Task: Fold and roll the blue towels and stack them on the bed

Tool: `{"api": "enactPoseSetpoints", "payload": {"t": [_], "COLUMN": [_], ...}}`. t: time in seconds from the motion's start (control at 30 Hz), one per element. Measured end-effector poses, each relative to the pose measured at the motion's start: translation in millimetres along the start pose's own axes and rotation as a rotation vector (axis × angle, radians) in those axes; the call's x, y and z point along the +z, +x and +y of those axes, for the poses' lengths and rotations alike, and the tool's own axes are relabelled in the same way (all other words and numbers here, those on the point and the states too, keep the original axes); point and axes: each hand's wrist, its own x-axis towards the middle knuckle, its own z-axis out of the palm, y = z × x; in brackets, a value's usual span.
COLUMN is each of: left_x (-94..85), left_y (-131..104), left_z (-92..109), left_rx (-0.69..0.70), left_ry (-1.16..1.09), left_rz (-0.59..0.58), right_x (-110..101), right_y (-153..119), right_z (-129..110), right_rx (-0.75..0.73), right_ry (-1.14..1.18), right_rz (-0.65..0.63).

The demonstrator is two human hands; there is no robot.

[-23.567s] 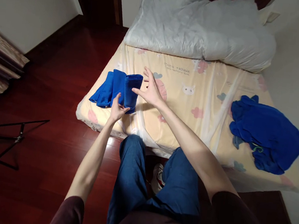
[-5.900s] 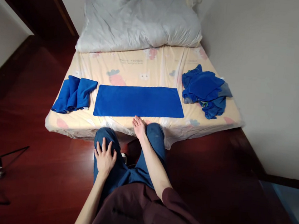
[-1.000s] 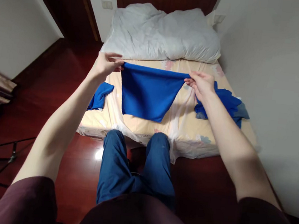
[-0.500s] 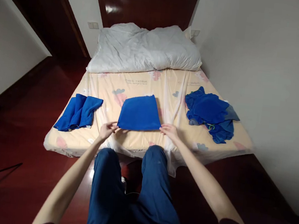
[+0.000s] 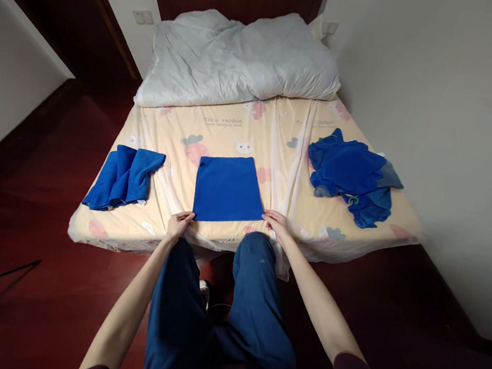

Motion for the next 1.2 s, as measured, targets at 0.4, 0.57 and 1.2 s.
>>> {"api": "enactPoseSetpoints", "payload": {"t": [0.4,0.57,1.2], "left_x": [-17.5,-16.8,61.8], "left_y": [12.0,50.0,263.5], "left_z": [-0.3,16.9,112.9], "left_rx": [0.022,-0.034,-0.011], "left_ry": [0.164,0.139,0.012], "left_rz": [-0.163,-0.229,0.132], "right_x": [-1.4,-1.3,-12.3], "right_y": [-3.4,-1.3,11.1], "right_z": [-3.8,1.4,10.7], "right_rx": [0.006,-0.039,-0.03], "right_ry": [-0.138,-0.122,-0.123], "right_rz": [-0.078,-0.059,-0.112]}}
